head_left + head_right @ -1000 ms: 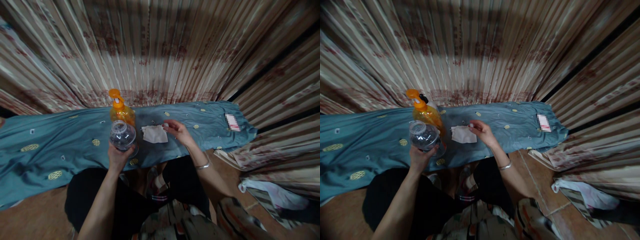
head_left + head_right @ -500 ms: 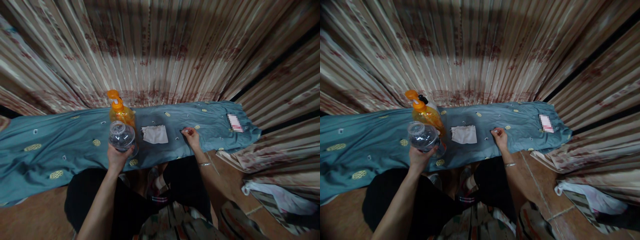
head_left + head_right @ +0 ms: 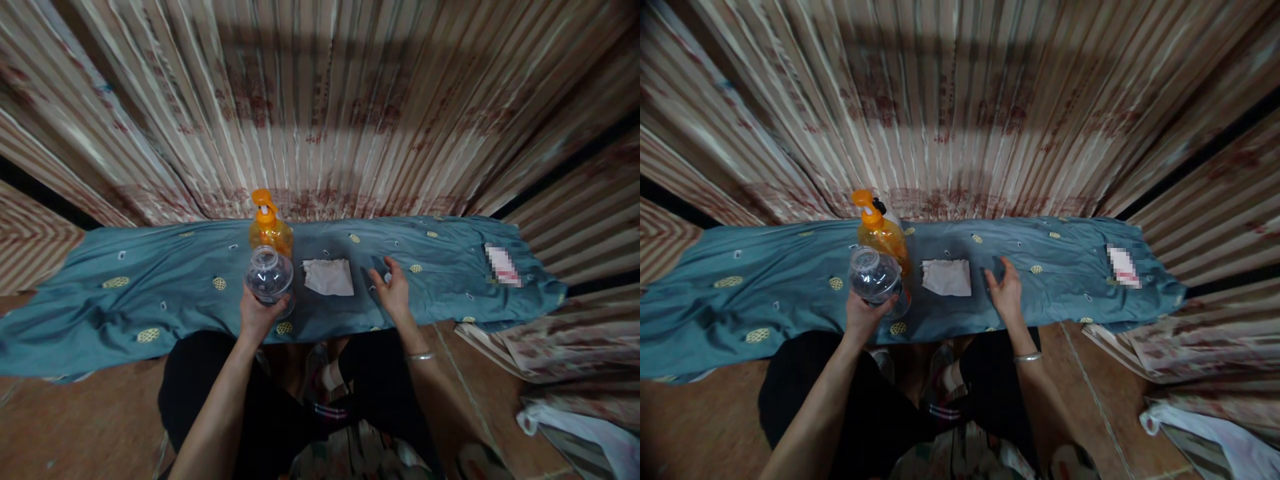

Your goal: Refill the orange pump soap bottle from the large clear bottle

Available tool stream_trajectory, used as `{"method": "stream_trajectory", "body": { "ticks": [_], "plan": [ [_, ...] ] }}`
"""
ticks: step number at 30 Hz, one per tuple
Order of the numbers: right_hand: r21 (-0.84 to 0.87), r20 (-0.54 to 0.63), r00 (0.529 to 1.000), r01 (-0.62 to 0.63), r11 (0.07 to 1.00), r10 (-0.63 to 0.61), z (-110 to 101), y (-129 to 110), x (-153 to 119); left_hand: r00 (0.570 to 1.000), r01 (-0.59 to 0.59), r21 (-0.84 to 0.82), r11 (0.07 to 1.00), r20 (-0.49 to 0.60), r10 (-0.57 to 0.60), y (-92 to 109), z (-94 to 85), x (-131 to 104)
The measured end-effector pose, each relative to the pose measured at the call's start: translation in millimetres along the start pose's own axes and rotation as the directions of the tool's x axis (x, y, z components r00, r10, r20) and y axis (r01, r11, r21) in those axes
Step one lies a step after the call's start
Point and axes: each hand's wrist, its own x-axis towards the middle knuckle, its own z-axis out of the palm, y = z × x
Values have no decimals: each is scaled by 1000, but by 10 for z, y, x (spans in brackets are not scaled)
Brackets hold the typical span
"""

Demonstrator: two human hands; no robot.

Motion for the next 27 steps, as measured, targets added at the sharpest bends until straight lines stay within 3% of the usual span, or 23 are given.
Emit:
{"method": "stream_trajectory", "body": {
  "ticks": [3, 7, 10, 14, 22, 27],
  "plan": [
    [235, 177, 967, 141, 962, -184, 295, -523, 58, 1000, -4, -2, 1000, -2, 4, -14, -1, 10],
    [453, 363, 851, 195, 870, -380, 721, -1151, 220, 1000, -18, -27, 999, 5, 19, -27, 4, 5],
    [495, 432, 794, 188, 848, -428, 999, -1401, 325, 1000, -26, -52, 998, 7, 27, -43, 15, -7],
    [509, 519, 729, 157, 846, -447, 1233, -1513, 344, 1000, -29, -81, 996, -1, 29, -78, 23, -25],
    [440, 553, 748, 112, 891, -367, 1393, -1590, 221, 1000, -9, -70, 998, 22, 10, -146, 31, -68],
    [403, 489, 819, 92, 911, -299, 1299, -1512, 286, 1000, 4, -39, 999, -7, -4, -106, 47, -70]
  ]
}}
